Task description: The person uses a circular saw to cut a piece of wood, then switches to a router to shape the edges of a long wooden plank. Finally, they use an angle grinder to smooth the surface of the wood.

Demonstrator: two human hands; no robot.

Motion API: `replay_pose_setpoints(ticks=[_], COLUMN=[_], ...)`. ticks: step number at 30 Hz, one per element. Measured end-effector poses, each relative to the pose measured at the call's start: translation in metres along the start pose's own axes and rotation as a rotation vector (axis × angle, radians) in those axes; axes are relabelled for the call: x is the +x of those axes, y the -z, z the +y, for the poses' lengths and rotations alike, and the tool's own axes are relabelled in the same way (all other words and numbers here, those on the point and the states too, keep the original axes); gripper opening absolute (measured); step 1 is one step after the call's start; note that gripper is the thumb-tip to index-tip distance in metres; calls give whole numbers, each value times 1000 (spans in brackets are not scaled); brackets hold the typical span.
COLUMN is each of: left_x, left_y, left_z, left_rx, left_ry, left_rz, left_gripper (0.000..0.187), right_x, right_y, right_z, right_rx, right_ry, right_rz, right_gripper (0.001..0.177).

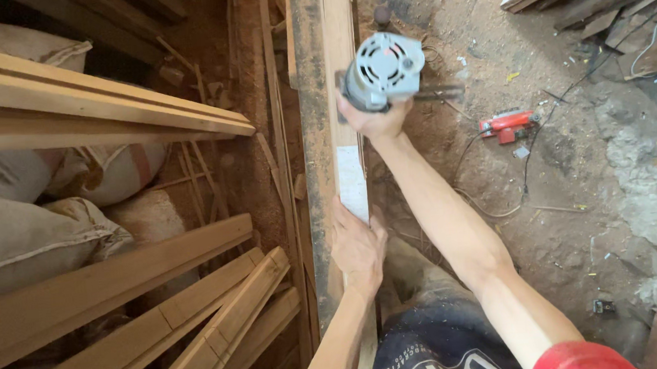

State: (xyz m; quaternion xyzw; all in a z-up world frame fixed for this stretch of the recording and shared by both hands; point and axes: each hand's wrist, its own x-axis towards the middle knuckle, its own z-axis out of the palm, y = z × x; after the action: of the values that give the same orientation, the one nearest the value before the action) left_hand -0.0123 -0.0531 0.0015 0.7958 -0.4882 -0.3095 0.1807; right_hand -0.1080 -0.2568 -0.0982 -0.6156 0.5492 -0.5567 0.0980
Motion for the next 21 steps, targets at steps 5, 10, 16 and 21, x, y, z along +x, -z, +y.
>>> replay_pose_setpoints(ticks=[5,10,16,21], left_x=[6,7,27,121], left_y=[2,3,9,-2], left_z=[-1,5,-9,-32], left_rx=[4,70,-33,-471], left_ry=[-36,14,-66,-244], left_rz=[24,52,34,-343], left_gripper=[81,78,82,60], right_x=[51,93,110,44], right_y=[-30,-47,-42,3], right_z=[22,22,0,-62], right_rx=[-21,-30,7,66], right_ry=[-144,-30,-66,-140], right_rz=[-85,-29,-66,-157], right_gripper=[67,56,59,51])
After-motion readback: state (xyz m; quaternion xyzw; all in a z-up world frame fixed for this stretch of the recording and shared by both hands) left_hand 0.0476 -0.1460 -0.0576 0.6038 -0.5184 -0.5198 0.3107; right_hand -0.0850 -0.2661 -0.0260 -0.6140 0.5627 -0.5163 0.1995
